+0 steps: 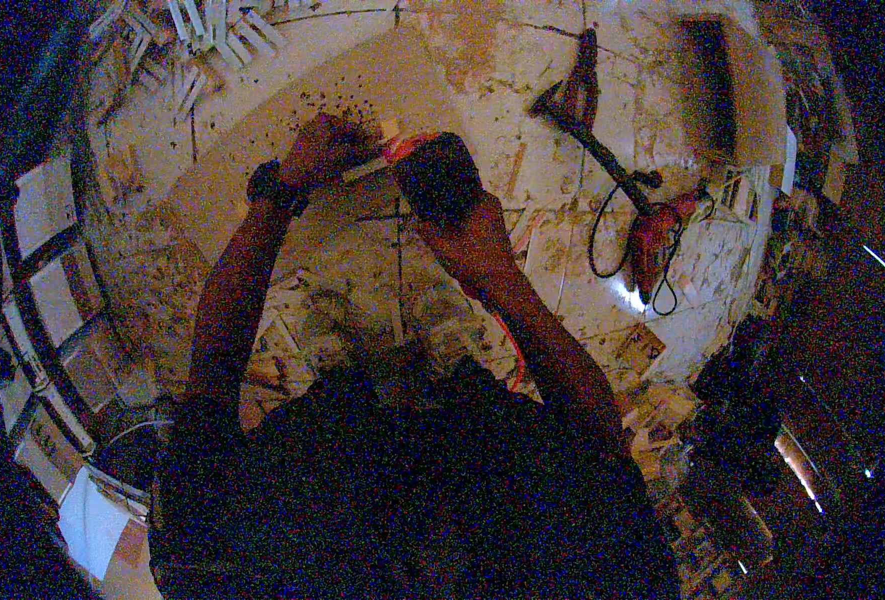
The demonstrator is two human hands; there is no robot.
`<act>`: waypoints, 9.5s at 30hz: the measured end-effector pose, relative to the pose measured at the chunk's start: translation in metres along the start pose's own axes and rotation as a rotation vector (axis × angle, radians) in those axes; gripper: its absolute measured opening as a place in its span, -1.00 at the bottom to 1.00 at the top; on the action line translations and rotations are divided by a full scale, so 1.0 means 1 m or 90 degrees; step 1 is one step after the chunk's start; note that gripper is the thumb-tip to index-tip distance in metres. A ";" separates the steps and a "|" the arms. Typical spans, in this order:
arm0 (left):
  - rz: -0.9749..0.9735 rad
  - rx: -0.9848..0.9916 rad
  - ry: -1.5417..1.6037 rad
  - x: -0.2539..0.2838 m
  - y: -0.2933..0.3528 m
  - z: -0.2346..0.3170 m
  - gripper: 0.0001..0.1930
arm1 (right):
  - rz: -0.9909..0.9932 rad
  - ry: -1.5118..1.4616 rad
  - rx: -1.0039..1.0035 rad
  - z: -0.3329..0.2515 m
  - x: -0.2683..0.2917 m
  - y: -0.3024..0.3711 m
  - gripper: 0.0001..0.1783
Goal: The person repeatedly picks up small wooden blocks from the floor and uses a red nail gun to fasten them together on a flat board. The person handles the blocks one at a time, aligns them, and fires the nail gun to join them, then places the assembled pieces aside.
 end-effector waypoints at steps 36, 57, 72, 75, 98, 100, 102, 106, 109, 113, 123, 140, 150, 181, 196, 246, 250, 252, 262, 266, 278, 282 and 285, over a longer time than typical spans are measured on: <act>0.049 0.057 -0.438 -0.006 0.149 -0.028 -0.71 | 0.281 -0.077 -0.015 0.121 0.087 0.077 -0.70; -0.055 -0.024 -0.363 -0.122 0.087 0.066 -0.75 | 0.279 -0.124 -0.104 0.117 0.097 0.115 -0.76; -0.327 -0.364 -0.507 -0.215 0.142 0.044 -0.71 | 0.258 -0.050 0.012 0.111 0.083 0.097 -0.74; -0.329 -0.376 -0.560 -0.219 0.148 0.039 -0.71 | 0.235 -0.052 0.015 0.109 0.079 0.092 -0.74; 0.290 -0.052 0.077 -0.028 0.084 0.009 -0.76 | 0.031 -0.046 -0.037 0.025 0.019 0.047 -0.69; 0.323 -0.042 0.078 -0.030 0.086 0.004 -0.74 | 0.021 -0.033 -0.014 0.022 0.013 0.043 -0.71; 0.334 -0.041 0.125 -0.034 0.086 -0.001 -0.75 | 0.014 -0.021 0.020 0.015 0.008 0.039 -0.69; 0.345 -0.018 0.149 -0.038 0.084 -0.006 -0.75 | 0.016 -0.045 0.019 0.011 -0.003 0.029 -0.68; 0.331 -0.012 0.189 -0.040 0.083 -0.010 -0.74 | 0.017 -0.018 0.047 0.005 -0.006 0.024 -0.67; 0.337 -0.067 0.153 -0.035 0.086 -0.001 -0.74 | -0.029 -0.016 -0.039 0.011 -0.012 0.018 -0.62; 0.320 -0.042 0.120 -0.029 0.083 0.002 -0.73 | -0.010 -0.017 -0.051 0.001 -0.014 0.015 -0.65; 0.335 -0.045 0.039 -0.030 0.068 0.007 -0.79 | 0.204 -0.030 -0.076 0.064 0.065 0.070 -0.75; 0.223 -0.156 -0.327 -0.119 0.034 0.115 -0.73 | 0.340 0.081 -0.174 0.181 0.140 0.152 -0.57; 0.170 0.067 0.471 -0.066 0.049 0.028 -0.71 | 0.094 -0.076 0.062 0.038 0.044 0.052 -0.69; 0.119 0.102 0.160 -0.055 0.023 0.003 -0.68 | -0.034 -0.014 -0.056 0.037 0.022 0.024 -0.55; 0.031 -0.031 -0.176 -0.013 0.117 0.018 -0.74 | 0.336 0.041 -0.056 0.120 0.123 0.140 -0.72; -0.083 -0.023 -0.398 -0.096 0.173 -0.012 -0.76 | 0.342 -0.063 -0.049 0.144 0.119 0.140 -0.72; -0.029 -0.002 -0.446 -0.092 0.192 -0.022 -0.73 | 0.355 0.014 -0.043 0.146 0.117 0.128 -0.73; 0.217 0.091 -0.410 -0.090 0.239 -0.045 -0.69 | 0.158 -0.048 -0.023 0.120 0.082 0.117 -0.75; 0.401 0.278 -0.325 -0.042 0.336 -0.093 -0.63 | 0.271 -0.054 -0.132 0.133 0.093 0.118 -0.80; 0.457 0.203 -0.090 0.001 0.247 -0.071 -0.48 | 0.252 -0.156 -0.111 0.102 0.070 0.110 -0.86; 0.406 0.127 -0.061 -0.014 0.111 0.004 -0.41 | 0.250 -0.124 -0.141 0.114 0.073 0.110 -0.77; 0.303 0.133 -0.009 -0.039 0.047 0.027 -0.38 | 0.268 -0.139 -0.070 0.119 0.079 0.113 -0.70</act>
Point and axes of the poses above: each hand's wrist, its own y-axis away from the middle knuckle, its own x-axis out of the back of the hand, z = x × y, the point moved 8 cm from there along -y, towards the middle knuckle, and after that the axes turned 13 degrees about -z, right-handed, at the moved point
